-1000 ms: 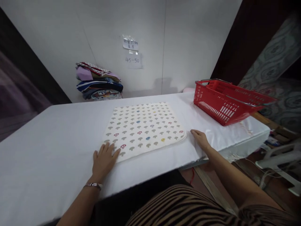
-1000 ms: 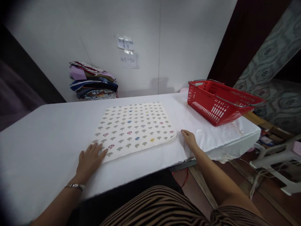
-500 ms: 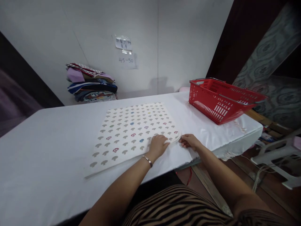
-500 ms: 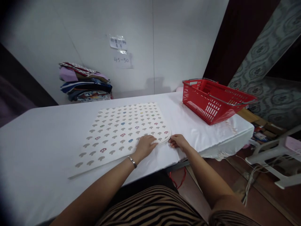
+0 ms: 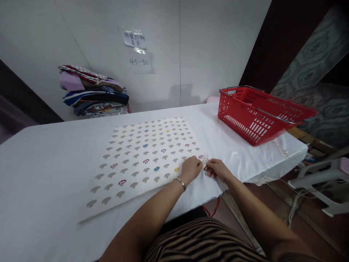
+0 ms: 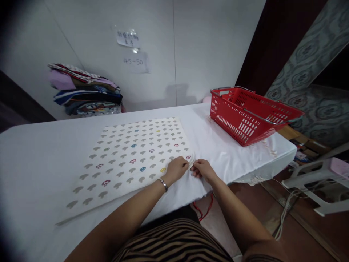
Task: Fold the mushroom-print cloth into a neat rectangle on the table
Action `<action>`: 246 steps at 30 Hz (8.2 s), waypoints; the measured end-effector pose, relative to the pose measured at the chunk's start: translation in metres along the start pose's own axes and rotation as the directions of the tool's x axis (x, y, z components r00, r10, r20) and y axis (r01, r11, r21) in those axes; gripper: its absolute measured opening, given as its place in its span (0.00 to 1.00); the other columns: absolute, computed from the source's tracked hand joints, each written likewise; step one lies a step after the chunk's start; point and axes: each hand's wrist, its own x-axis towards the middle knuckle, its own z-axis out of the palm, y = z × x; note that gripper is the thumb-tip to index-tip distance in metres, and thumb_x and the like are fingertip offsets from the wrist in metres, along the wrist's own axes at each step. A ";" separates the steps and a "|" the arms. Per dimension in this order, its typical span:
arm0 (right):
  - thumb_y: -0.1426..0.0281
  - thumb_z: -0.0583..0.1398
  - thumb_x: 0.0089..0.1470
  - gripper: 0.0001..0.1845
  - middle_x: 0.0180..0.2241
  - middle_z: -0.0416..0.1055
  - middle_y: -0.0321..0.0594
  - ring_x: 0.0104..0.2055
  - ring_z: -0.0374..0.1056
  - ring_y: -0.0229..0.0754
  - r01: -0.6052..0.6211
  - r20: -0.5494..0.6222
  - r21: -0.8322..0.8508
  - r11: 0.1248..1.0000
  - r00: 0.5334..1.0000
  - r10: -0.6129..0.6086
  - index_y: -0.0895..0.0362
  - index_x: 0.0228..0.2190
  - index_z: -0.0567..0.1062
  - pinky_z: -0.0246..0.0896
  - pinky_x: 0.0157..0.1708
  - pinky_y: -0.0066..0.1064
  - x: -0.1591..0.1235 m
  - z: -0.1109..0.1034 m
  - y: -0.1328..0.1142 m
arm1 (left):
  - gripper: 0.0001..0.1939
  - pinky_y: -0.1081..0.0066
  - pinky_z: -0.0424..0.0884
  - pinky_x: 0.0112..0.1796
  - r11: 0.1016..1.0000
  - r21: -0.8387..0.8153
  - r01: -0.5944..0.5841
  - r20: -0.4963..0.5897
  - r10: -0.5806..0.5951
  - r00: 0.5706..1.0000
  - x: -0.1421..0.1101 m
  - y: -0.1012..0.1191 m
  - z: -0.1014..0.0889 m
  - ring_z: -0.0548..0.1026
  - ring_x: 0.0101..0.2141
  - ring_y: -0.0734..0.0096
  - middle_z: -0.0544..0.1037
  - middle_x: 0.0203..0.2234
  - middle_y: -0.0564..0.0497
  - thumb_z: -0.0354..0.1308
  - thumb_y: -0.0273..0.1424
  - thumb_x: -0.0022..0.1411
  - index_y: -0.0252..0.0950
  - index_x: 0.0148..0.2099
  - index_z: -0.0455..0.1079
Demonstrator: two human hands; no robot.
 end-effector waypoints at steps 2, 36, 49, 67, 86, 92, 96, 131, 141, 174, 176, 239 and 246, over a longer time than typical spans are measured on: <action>0.71 0.56 0.53 0.06 0.22 0.73 0.36 0.15 0.65 0.31 0.010 0.001 0.004 1.000 1.000 -0.010 0.57 0.25 0.66 0.50 0.09 0.20 -0.001 0.000 0.000 | 0.15 0.71 0.62 0.34 1.000 -0.009 -0.002 0.000 0.002 1.000 0.000 0.001 -0.001 0.71 0.35 0.70 0.73 0.33 0.49 0.45 0.32 0.63 0.37 0.35 0.74; 0.67 0.59 0.45 0.10 0.09 0.57 0.27 0.10 0.51 0.32 0.112 -0.119 -0.303 0.946 0.981 -0.154 0.54 0.18 0.64 0.41 0.12 0.26 0.006 0.011 -0.009 | 0.11 0.71 0.63 0.34 0.993 -0.103 0.066 -0.045 -0.071 0.997 -0.002 0.003 -0.005 0.72 0.33 0.70 0.76 0.30 0.50 0.48 0.30 0.61 0.36 0.31 0.71; 0.64 0.62 0.39 0.12 0.13 0.61 0.28 0.13 0.51 0.28 0.087 -0.058 0.148 0.985 0.995 -0.079 0.56 0.21 0.64 0.34 0.12 0.23 0.002 0.003 -0.005 | 0.09 0.69 0.66 0.38 0.999 0.043 -0.005 -0.053 0.007 0.999 -0.004 0.018 -0.009 0.72 0.39 0.66 0.74 0.36 0.49 0.49 0.33 0.61 0.38 0.41 0.68; 0.62 0.61 0.41 0.12 0.10 0.64 0.31 0.12 0.50 0.30 0.078 -0.028 0.139 0.987 0.997 -0.075 0.55 0.22 0.64 0.38 0.13 0.24 0.000 0.005 -0.006 | 0.13 0.66 0.67 0.42 0.992 0.100 -0.082 0.043 0.078 0.996 -0.009 0.018 -0.010 0.71 0.43 0.64 0.72 0.44 0.45 0.47 0.25 0.60 0.36 0.46 0.68; 0.59 0.62 0.41 0.14 0.14 0.64 0.31 0.14 0.53 0.30 0.195 -0.060 0.094 0.976 0.980 -0.190 0.57 0.24 0.71 0.39 0.13 0.24 -0.003 -0.002 -0.003 | 0.07 0.70 0.64 0.38 0.999 -0.034 0.013 -0.075 -0.016 0.997 -0.001 0.014 -0.005 0.71 0.38 0.68 0.74 0.35 0.50 0.50 0.29 0.61 0.38 0.37 0.69; 0.61 0.61 0.43 0.13 0.12 0.61 0.30 0.12 0.52 0.30 0.150 -0.152 -0.194 0.970 0.972 -0.180 0.56 0.18 0.68 0.41 0.12 0.24 0.007 -0.007 -0.003 | 0.08 0.71 0.64 0.38 0.988 -0.097 0.123 -0.124 -0.135 0.983 0.005 0.010 -0.021 0.71 0.37 0.70 0.74 0.36 0.51 0.49 0.28 0.60 0.39 0.37 0.70; 0.65 0.61 0.44 0.11 0.10 0.61 0.30 0.11 0.54 0.31 0.162 -0.127 -0.397 0.903 0.965 -0.229 0.56 0.16 0.68 0.44 0.13 0.25 0.011 0.000 -0.007 | 0.07 0.71 0.64 0.40 0.989 -0.120 0.088 -0.120 -0.103 0.987 0.002 0.013 -0.018 0.71 0.39 0.70 0.74 0.37 0.51 0.51 0.28 0.59 0.39 0.39 0.70; 0.57 0.61 0.44 0.16 0.14 0.67 0.34 0.15 0.56 0.31 0.158 0.117 0.110 0.981 0.978 -0.170 0.57 0.22 0.69 0.42 0.15 0.24 -0.003 0.000 -0.006 | 0.09 0.70 0.65 0.44 0.981 -0.186 -0.064 -0.122 0.041 0.992 -0.007 0.017 0.001 0.69 0.43 0.69 0.72 0.40 0.50 0.51 0.27 0.60 0.39 0.43 0.68; 0.59 0.62 0.42 0.14 0.14 0.63 0.30 0.14 0.52 0.30 0.188 -0.018 0.021 0.982 0.982 -0.187 0.58 0.23 0.70 0.39 0.13 0.23 0.001 -0.007 -0.008 | 0.10 0.69 0.65 0.43 0.970 -0.245 0.004 -0.151 -0.042 0.988 -0.002 0.012 0.000 0.70 0.41 0.69 0.74 0.40 0.50 0.52 0.26 0.59 0.38 0.44 0.67; 0.66 0.64 0.41 0.10 0.20 0.72 0.38 0.21 0.65 0.36 0.080 0.076 0.362 0.929 0.990 -0.115 0.56 0.22 0.68 0.58 0.20 0.25 -0.006 0.004 -0.009 | 0.09 0.65 0.67 0.41 0.970 0.160 -0.185 -0.158 0.210 0.965 -0.006 0.013 -0.014 0.70 0.40 0.64 0.72 0.38 0.47 0.49 0.24 0.61 0.36 0.44 0.66; 0.65 0.65 0.42 0.11 0.20 0.72 0.38 0.22 0.66 0.36 0.082 0.092 0.361 0.929 0.988 -0.123 0.56 0.22 0.68 0.59 0.21 0.26 -0.006 0.004 -0.008 | 0.10 0.66 0.67 0.41 0.979 0.112 -0.169 -0.147 0.185 0.972 -0.006 0.014 -0.009 0.70 0.41 0.65 0.72 0.40 0.48 0.49 0.24 0.61 0.36 0.44 0.66; 0.70 0.58 0.43 0.38 0.13 0.67 0.32 0.11 0.59 0.37 0.088 -0.101 -0.177 0.980 0.989 -0.107 0.58 0.58 0.56 0.47 0.10 0.24 0.008 0.004 -0.018 | 0.10 0.63 0.64 0.41 0.933 0.198 -0.302 -0.133 0.331 0.934 -0.029 -0.001 0.010 0.67 0.42 0.63 0.70 0.39 0.45 0.44 0.24 0.65 0.35 0.41 0.66; 0.69 0.59 0.45 0.39 0.15 0.68 0.33 0.12 0.61 0.38 0.095 -0.092 -0.233 0.968 0.989 -0.119 0.59 0.59 0.55 0.50 0.10 0.24 0.010 0.003 -0.016 | 0.06 0.65 0.65 0.39 0.970 0.124 -0.211 -0.127 0.226 0.966 -0.028 -0.001 0.012 0.68 0.38 0.65 0.70 0.36 0.47 0.47 0.24 0.62 0.35 0.40 0.65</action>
